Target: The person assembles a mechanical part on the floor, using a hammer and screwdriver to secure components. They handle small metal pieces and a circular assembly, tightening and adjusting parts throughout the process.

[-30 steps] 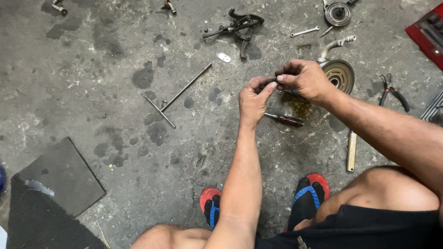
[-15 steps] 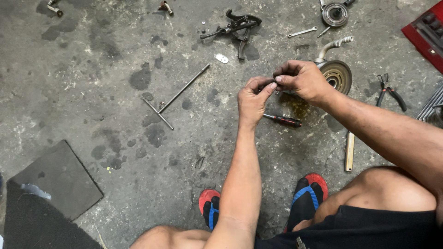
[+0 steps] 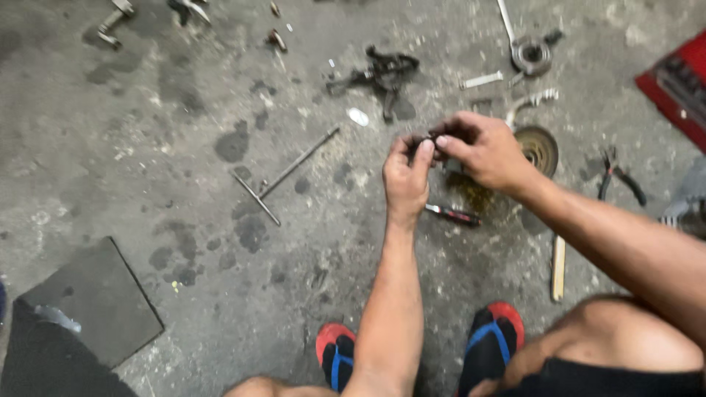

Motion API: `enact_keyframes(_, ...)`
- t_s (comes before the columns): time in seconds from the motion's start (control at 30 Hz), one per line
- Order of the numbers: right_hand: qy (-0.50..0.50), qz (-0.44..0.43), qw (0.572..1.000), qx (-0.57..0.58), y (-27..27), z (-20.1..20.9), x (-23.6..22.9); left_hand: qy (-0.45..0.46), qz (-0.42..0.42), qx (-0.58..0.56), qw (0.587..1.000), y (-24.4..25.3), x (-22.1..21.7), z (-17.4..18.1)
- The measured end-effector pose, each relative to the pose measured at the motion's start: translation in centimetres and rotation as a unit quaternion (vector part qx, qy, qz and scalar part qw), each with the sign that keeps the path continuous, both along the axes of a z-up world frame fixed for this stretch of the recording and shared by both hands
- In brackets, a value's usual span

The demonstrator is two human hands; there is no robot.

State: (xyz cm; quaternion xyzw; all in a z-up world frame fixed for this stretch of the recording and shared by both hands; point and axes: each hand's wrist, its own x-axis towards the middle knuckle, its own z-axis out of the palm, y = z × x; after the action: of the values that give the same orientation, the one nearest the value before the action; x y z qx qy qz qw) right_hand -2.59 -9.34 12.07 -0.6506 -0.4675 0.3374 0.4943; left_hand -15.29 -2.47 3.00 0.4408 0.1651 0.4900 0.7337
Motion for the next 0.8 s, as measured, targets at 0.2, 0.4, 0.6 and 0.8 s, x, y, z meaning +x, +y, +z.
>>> enact_keyframes(0.2, 0.134, 0.023, 0.984, 0.114, -1.2, 4.8, -1.6, -0.063, -0.025, 0.042, 0.997, -0.5, -3.3, 7.8)
enact_keyframes(0.4, 0.062, 0.084, 0.976, 0.189, -1.9, 5.9, -2.1, -0.074, -0.001, 0.097, 0.992, -1.2, -4.7, 11.2)
enact_keyframes(0.6, 0.076, 0.132, 0.964, 0.217, -1.5, 5.9, -1.9, -0.098, 0.02, 0.128, 0.987, -0.7, -4.8, 11.3)
enact_keyframes(0.8, 0.049, 0.159, 0.96, 0.226, -1.5, 6.4, -2.1, -0.124, 0.026, 0.165, 0.978, -0.5, -4.9, 11.3)
